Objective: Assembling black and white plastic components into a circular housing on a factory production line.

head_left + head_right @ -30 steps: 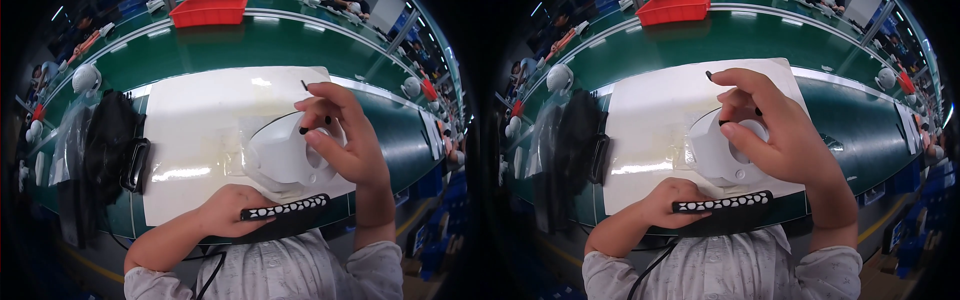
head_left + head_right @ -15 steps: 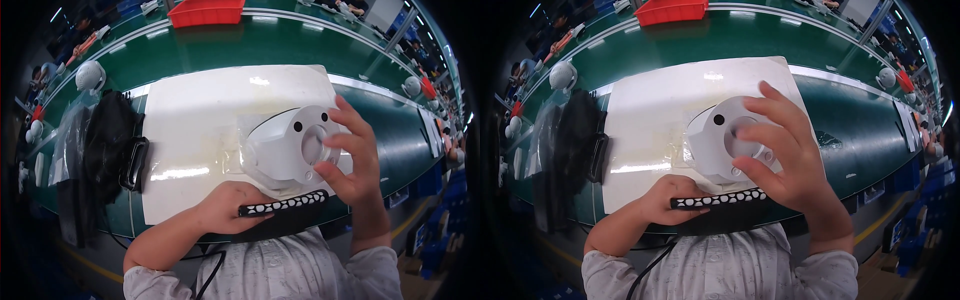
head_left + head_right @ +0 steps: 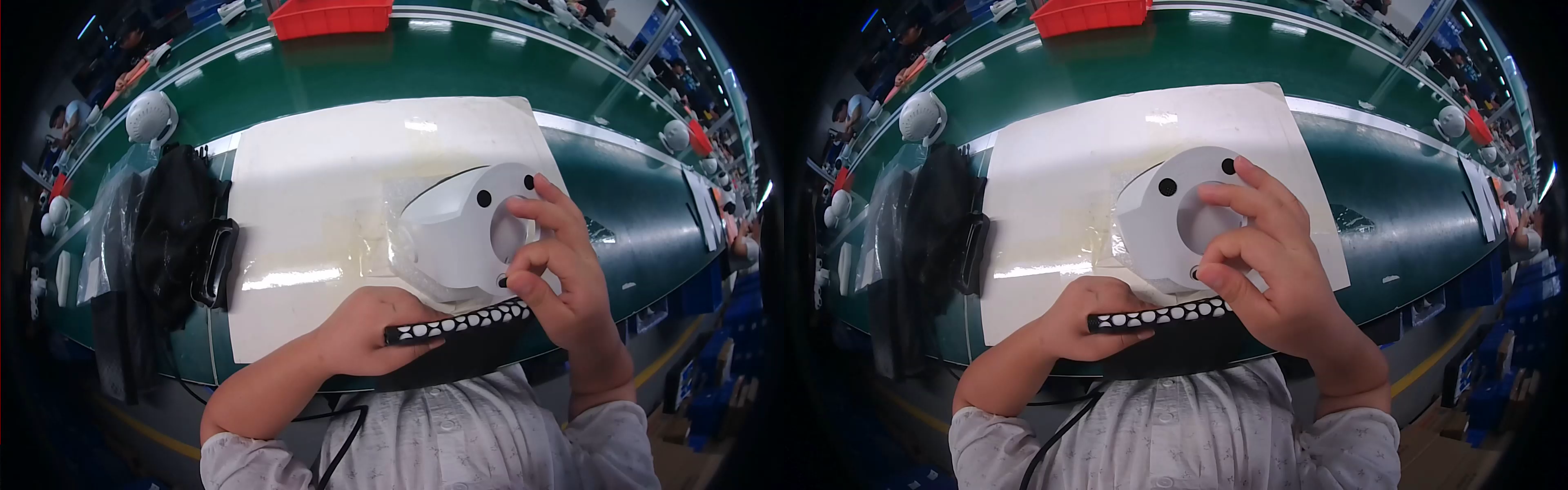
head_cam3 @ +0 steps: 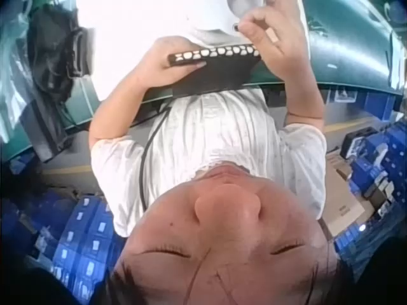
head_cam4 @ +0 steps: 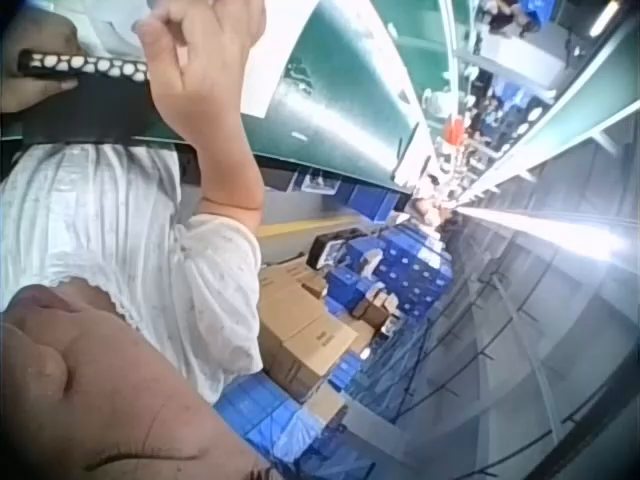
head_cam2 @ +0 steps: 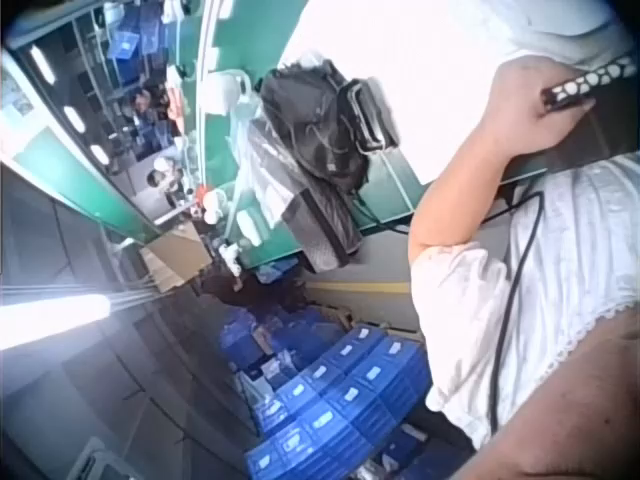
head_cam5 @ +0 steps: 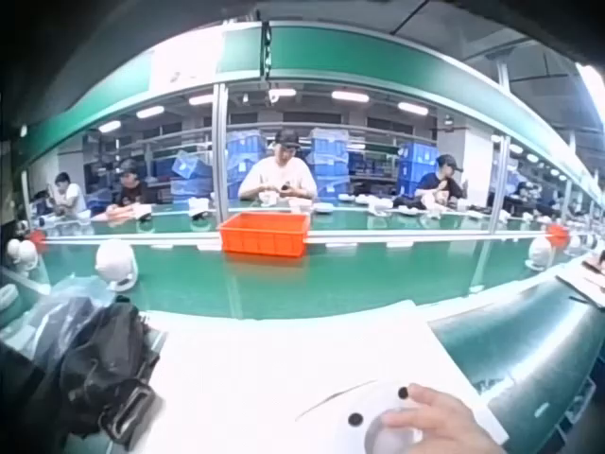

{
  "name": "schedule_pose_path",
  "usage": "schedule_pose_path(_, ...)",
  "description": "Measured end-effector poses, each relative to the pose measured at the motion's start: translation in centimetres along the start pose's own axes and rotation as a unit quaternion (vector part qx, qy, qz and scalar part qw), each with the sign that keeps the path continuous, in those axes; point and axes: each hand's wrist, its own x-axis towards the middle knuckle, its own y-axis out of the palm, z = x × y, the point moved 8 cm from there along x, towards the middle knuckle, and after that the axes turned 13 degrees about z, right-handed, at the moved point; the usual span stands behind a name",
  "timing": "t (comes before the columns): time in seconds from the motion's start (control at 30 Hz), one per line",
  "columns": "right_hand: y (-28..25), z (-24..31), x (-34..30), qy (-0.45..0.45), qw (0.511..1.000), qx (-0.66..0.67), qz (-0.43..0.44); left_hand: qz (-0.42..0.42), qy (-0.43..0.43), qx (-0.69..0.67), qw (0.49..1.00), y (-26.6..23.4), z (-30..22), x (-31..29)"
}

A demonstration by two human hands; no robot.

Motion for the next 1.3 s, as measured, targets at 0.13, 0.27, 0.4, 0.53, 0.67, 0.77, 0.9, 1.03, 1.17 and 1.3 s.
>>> schedule_pose_path(0.13,0.2,-0.3,-0.1,0.013,0.999,0.044,-0.016,-0.012,0.007,0.004,1.000,-0.2,0.0,0.3)
schedule_pose_path(0.27,0.1,1.6,-0.7,-0.005,0.987,-0.161,-0.023,-0.015,0.013,0.003,1.000,-0.2,0.3,0.4)
schedule_pose_path(0.4,0.3,2.0,-1.7,-0.045,0.957,-0.280,-0.059,-0.008,-0.010,-0.002,1.000,-0.2,0.5,0.5)
schedule_pose_path(0.53,0.8,1.9,-2.4,-0.099,0.944,-0.304,-0.080,-0.005,-0.015,-0.025,1.000,0.0,0.8,0.6)
schedule_pose_path(0.67,1.2,1.8,-2.9,-0.107,0.940,-0.309,-0.096,-0.004,-0.025,-0.023,0.999,0.0,0.9,0.6)
schedule_pose_path(0.77,1.5,1.5,-3.3,-0.099,0.943,-0.290,-0.127,-0.002,-0.022,-0.018,1.000,0.0,0.7,0.6)
schedule_pose_path(0.9,1.3,1.0,-3.1,-0.109,0.947,-0.272,-0.133,-0.018,-0.036,-0.035,0.999,0.2,1.2,0.6)
schedule_pose_path(1.03,1.9,2.0,-3.8,-0.124,0.963,-0.197,-0.134,-0.033,-0.045,-0.058,0.997,0.3,1.5,0.1)
schedule_pose_path(1.17,3.3,1.6,-4.2,-0.120,0.964,-0.207,-0.113,-0.020,-0.039,-0.042,0.998,0.7,1.4,0.3)
schedule_pose_path(1.3,4.3,1.8,-4.4,-0.136,0.963,-0.219,-0.084,-0.022,-0.036,-0.028,0.999,0.5,1.5,0.5)
